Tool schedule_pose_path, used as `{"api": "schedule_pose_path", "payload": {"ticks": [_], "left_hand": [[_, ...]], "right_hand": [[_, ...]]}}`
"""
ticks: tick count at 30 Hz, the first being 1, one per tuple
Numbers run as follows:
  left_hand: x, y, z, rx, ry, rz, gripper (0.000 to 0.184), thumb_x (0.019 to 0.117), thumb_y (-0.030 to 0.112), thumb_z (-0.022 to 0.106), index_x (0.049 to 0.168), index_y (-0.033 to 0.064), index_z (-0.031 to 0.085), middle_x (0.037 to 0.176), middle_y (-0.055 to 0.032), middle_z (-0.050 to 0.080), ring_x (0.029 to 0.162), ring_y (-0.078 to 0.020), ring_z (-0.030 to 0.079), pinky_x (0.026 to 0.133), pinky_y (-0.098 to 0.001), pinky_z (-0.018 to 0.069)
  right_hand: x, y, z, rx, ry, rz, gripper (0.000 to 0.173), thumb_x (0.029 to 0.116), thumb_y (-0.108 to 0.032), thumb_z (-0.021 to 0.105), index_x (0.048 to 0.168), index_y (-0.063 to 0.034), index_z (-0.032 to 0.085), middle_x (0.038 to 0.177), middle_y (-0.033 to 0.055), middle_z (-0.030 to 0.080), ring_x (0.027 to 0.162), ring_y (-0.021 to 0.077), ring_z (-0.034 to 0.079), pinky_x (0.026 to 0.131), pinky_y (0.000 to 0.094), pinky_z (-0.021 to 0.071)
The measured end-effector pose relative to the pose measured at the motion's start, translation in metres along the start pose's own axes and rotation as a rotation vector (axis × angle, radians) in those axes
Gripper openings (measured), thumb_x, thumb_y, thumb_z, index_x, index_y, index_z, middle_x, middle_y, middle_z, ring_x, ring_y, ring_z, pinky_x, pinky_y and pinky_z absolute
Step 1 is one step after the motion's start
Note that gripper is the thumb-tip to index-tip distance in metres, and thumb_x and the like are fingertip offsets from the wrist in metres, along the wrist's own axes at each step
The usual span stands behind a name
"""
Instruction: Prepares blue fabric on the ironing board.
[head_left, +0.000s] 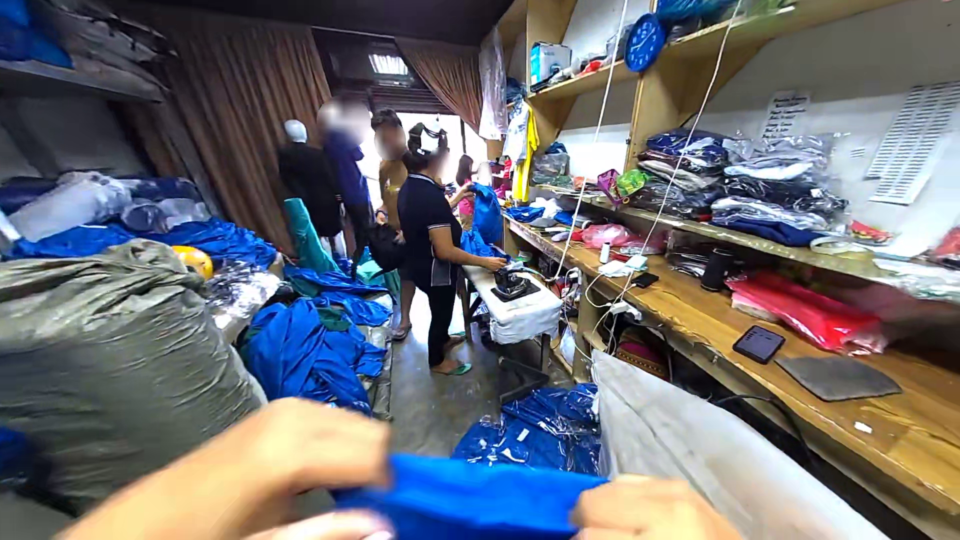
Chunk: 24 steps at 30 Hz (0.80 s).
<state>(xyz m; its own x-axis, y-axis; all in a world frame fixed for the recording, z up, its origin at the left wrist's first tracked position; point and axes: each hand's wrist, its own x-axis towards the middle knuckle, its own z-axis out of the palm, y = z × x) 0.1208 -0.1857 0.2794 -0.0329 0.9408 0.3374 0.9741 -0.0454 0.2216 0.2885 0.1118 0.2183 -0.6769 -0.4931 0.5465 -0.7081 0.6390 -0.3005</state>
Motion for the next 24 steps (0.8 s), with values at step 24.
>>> {"api": "schedule_pose_path", "payload": {"ticks": [24], "left_hand": [[0.18, -0.06, 0.152, -0.071, 0.022, 0.56, 0.032, 0.0998, 0.042, 0.055, 0.077, 0.0258, 0.071, 0.11, 0.0078, 0.065, 0.091, -0.0021, 0.061, 0.069, -0.0232, 0.0518]], "right_hand": [[-0.143, -0.033, 0.002, -0.619, 0.156, 0.581, 0.032, 0.106, -0.032, 0.05, 0.085, -0.0147, 0.067, 0.086, -0.0003, 0.069, 0.082, 0.0135, 0.067, 0.068, 0.031, 0.0532]]}}
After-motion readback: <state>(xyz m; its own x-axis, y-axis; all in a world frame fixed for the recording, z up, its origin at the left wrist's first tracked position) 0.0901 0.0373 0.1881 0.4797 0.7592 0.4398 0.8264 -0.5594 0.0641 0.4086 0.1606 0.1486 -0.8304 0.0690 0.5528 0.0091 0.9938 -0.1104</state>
